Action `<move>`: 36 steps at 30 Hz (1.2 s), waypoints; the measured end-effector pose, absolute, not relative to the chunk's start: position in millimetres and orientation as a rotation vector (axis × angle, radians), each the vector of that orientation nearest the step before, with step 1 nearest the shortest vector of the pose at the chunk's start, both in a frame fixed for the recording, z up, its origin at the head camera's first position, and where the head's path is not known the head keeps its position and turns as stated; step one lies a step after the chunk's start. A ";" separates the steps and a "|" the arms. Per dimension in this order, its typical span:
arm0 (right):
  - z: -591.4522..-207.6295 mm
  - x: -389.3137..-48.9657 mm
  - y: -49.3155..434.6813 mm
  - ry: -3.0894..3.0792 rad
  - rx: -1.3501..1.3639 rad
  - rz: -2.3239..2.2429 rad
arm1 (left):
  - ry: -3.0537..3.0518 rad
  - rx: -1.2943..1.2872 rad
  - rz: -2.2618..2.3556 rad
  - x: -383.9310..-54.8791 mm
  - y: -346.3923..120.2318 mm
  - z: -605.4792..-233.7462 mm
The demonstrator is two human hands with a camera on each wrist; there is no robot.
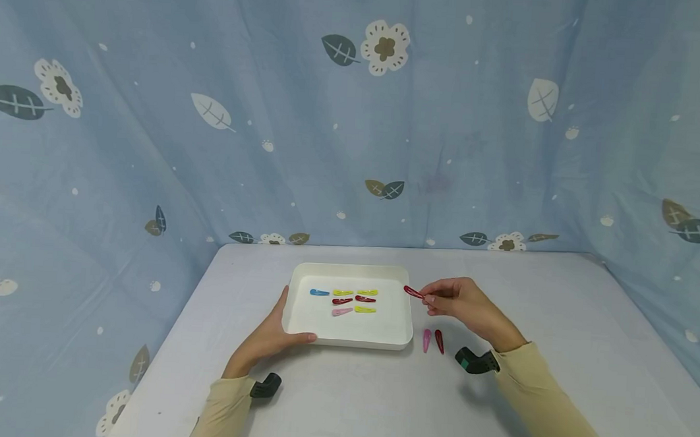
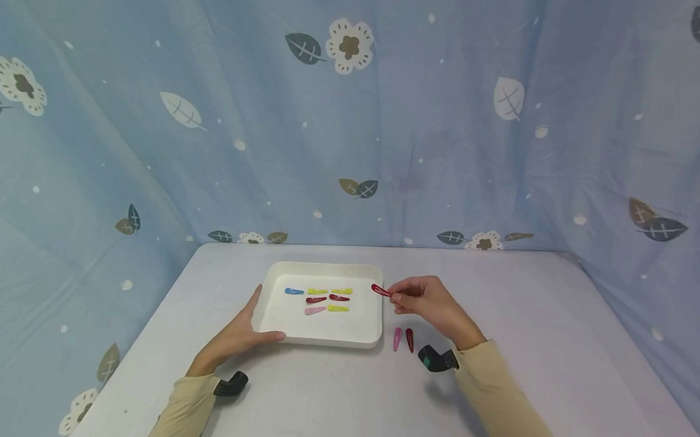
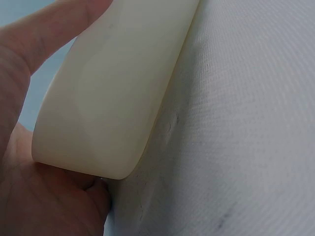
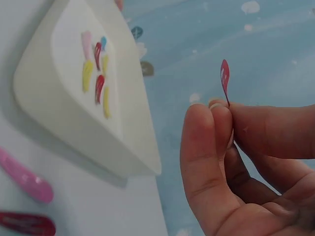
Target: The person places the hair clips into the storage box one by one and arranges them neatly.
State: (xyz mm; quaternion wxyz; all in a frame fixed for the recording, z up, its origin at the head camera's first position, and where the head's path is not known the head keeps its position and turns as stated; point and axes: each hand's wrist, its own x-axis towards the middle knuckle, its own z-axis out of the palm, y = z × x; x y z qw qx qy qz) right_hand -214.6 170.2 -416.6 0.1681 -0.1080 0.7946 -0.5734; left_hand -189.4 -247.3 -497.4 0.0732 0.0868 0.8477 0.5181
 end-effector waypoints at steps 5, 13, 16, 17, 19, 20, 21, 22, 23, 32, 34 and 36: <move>-413.1 -222.7 155.1 2.238 -0.305 -1.660 | 2.541 0.277 1.562 -189.6 -248.0 -497.7; -405.9 -232.5 128.3 2.189 -0.320 -1.692 | 2.542 0.280 1.561 -188.9 -249.2 -497.3; -403.8 -235.7 116.1 2.181 -0.311 -1.688 | 2.543 0.278 1.564 -189.4 -249.4 -497.7; -404.2 -237.3 112.0 2.182 -0.315 -1.682 | 2.542 0.279 1.566 -189.4 -249.4 -497.8; -405.2 -240.3 103.9 2.180 -0.302 -1.674 | 2.541 0.276 1.566 -188.9 -248.8 -497.3; -406.0 -241.7 100.0 2.177 -0.296 -1.673 | 2.541 0.276 1.564 -188.9 -248.6 -497.3; -406.9 -243.1 96.5 2.175 -0.297 -1.669 | 2.540 0.275 1.562 -188.8 -248.5 -497.4; -407.8 -244.5 93.2 2.171 -0.298 -1.667 | 2.540 0.273 1.561 -188.8 -248.5 -497.4; -408.7 -245.9 90.1 2.168 -0.301 -1.666 | 2.539 0.271 1.562 -188.9 -248.5 -497.4; -413.4 -258.2 61.2 2.146 -0.272 -1.667 | 2.540 0.254 1.560 -189.8 -248.9 -497.7; -413.5 -260.2 55.0 2.142 -0.264 -1.664 | 2.538 0.244 1.563 -190.0 -249.2 -498.4; -413.6 -262.1 49.4 2.136 -0.252 -1.668 | 2.539 0.235 1.558 -190.4 -249.4 -499.6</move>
